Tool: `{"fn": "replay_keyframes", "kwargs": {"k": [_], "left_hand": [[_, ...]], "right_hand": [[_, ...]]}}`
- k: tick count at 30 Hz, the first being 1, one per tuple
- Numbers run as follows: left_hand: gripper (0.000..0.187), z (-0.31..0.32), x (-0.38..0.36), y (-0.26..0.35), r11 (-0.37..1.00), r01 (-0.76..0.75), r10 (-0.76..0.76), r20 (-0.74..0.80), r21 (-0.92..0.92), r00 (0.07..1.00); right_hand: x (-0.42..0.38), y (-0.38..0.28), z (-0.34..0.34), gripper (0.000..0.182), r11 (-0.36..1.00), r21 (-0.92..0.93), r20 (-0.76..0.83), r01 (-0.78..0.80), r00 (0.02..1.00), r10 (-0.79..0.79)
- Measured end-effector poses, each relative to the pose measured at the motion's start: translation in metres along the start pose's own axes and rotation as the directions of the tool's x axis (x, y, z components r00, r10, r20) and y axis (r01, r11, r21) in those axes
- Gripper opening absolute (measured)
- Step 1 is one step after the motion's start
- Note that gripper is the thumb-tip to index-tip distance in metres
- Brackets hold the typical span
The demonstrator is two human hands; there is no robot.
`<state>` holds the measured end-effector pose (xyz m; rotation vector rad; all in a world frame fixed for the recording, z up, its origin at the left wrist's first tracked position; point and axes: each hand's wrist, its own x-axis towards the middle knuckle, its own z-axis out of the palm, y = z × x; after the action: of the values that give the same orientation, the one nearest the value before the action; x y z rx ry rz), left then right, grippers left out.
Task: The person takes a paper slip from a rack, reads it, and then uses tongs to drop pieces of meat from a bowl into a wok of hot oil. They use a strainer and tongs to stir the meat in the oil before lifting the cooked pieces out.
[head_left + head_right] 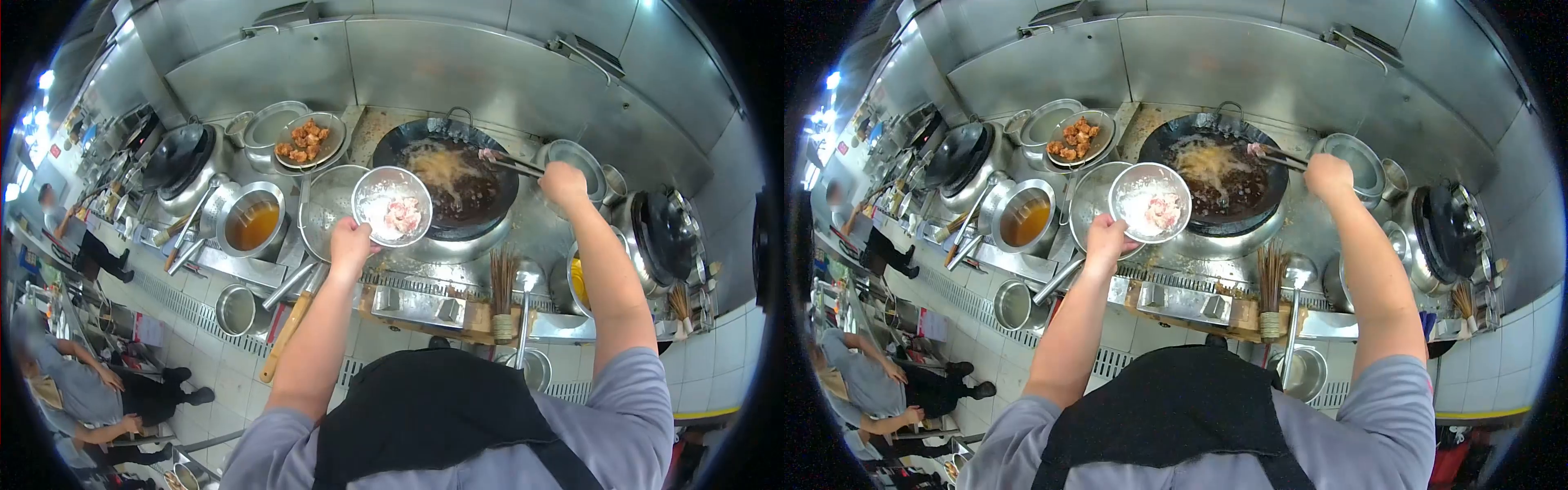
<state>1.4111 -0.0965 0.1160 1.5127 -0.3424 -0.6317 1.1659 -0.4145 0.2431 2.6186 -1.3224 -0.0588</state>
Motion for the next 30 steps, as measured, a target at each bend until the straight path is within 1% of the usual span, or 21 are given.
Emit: {"fn": "replay_keyframes", "kwargs": {"k": [2, 3, 5, 9, 11, 12, 13, 14, 15, 16, 17, 18, 19, 20, 21, 22, 24, 25, 27, 29, 30], "left_hand": [[0.016, 0.005, 0.000, 0.004, 1.000, -0.003, 0.004, -0.016, 0.008, 1.000], [0.012, 0.008, -0.005, 0.011, 1.000, -0.023, 0.023, -0.033, -0.005, 0.999], [0.008, 0.008, -0.001, 0.009, 0.999, -0.045, 0.044, -0.054, -0.025, 0.998], [0.006, 0.008, 0.001, 0.010, 0.999, -0.036, 0.032, -0.085, -0.041, 0.996], [0.007, 0.008, 0.002, 0.010, 0.996, -0.053, 0.046, -0.100, -0.068, 0.994], [0.007, 0.006, 0.005, 0.008, 0.996, -0.056, 0.047, -0.116, -0.070, 0.992], [0.008, 0.005, 0.009, 0.003, 0.995, -0.100, 0.100, -0.119, 0.006, 0.988], [0.009, 0.003, 0.011, 0.001, 0.986, -0.140, 0.150, -0.116, 0.085, 0.982], [0.012, 0.003, 0.005, 0.012, 0.973, -0.124, 0.152, -0.137, 0.193, 0.979], [0.012, 0.002, 0.007, 0.013, 0.972, -0.124, 0.153, -0.137, 0.199, 0.979], [0.013, 0.003, 0.010, 0.014, 0.924, -0.163, 0.218, -0.129, 0.345, 0.967], [0.014, 0.005, 0.012, 0.015, 0.854, -0.200, 0.282, -0.104, 0.481, 0.954], [0.014, 0.010, 0.007, 0.023, 0.849, -0.210, 0.285, -0.086, 0.485, 0.955], [0.015, 0.014, 0.002, 0.033, 0.797, -0.227, 0.298, -0.037, 0.560, 0.954], [0.016, 0.018, -0.002, 0.040, 0.738, -0.246, 0.309, 0.010, 0.628, 0.951], [0.016, 0.020, 0.002, 0.036, 0.735, -0.258, 0.314, 0.022, 0.627, 0.949], [0.021, 0.016, 0.018, 0.017, 0.713, -0.306, 0.425, -0.043, 0.631, 0.904], [0.021, 0.012, 0.022, 0.014, 0.715, -0.305, 0.429, -0.051, 0.629, 0.902], [0.027, 0.002, 0.029, 0.004, 0.815, -0.125, 0.246, -0.143, 0.566, 0.959], [0.026, -0.013, 0.047, -0.021, 0.845, -0.139, 0.249, -0.150, 0.516, 0.957], [0.025, -0.016, 0.044, -0.017, 0.869, -0.162, 0.258, -0.148, 0.468, 0.955]], "right_hand": [[0.010, 0.001, 0.015, 0.033, 0.999, 0.012, 0.042, -0.038, 0.998, 0.037], [0.008, -0.002, 0.012, 0.033, 0.999, 0.015, 0.039, -0.031, 0.999, 0.030], [0.000, -0.007, 0.005, 0.037, 0.988, 0.088, 0.108, -0.125, 0.987, 0.115], [0.000, 0.007, 0.004, 0.043, 0.988, 0.110, 0.081, -0.106, 0.992, 0.097], [-0.008, 0.012, -0.020, 0.046, 0.990, 0.101, 0.053, -0.100, 0.994, 0.095], [-0.024, 0.013, -0.037, 0.045, 0.995, 0.099, -0.073, 0.018, 0.997, -0.011], [-0.034, 0.017, -0.051, 0.041, 0.983, 0.136, -0.115, 0.123, 0.988, -0.107], [-0.053, 0.008, -0.083, 0.037, 0.968, 0.205, -0.057, 0.148, 0.989, -0.139], [-0.065, 0.008, -0.097, 0.036, 0.949, 0.193, -0.113, 0.250, 0.966, -0.231], [-0.073, 0.007, -0.103, 0.035, 0.923, 0.177, -0.168, 0.341, 0.935, -0.314], [-0.078, -0.002, -0.105, 0.035, 0.924, 0.184, -0.167, 0.334, 0.937, -0.306], [-0.084, -0.014, -0.109, 0.035, 0.901, 0.139, -0.160, 0.412, 0.907, -0.390], [-0.091, -0.023, -0.112, 0.035, 0.871, 0.093, -0.148, 0.483, 0.872, -0.467], [-0.092, -0.033, -0.099, 0.032, 0.827, 0.001, -0.267, 0.563, 0.797, -0.542], [-0.091, -0.048, -0.093, 0.030, 0.835, -0.040, -0.222, 0.548, 0.810, -0.543], [-0.089, -0.056, -0.092, 0.028, 0.839, -0.082, -0.177, 0.538, 0.820, -0.544], [-0.093, -0.054, -0.096, 0.027, 0.844, -0.068, -0.213, 0.532, 0.819, -0.533], [-0.094, -0.056, -0.100, 0.025, 0.842, -0.054, -0.244, 0.536, 0.811, -0.532], [-0.102, -0.049, -0.115, 0.025, 0.854, -0.077, -0.272, 0.514, 0.813, -0.514], [-0.102, -0.037, -0.126, 0.025, 0.887, -0.083, -0.299, 0.454, 0.838, -0.456], [-0.105, -0.033, -0.132, 0.024, 0.890, -0.042, -0.367, 0.454, 0.821, -0.437]]}}
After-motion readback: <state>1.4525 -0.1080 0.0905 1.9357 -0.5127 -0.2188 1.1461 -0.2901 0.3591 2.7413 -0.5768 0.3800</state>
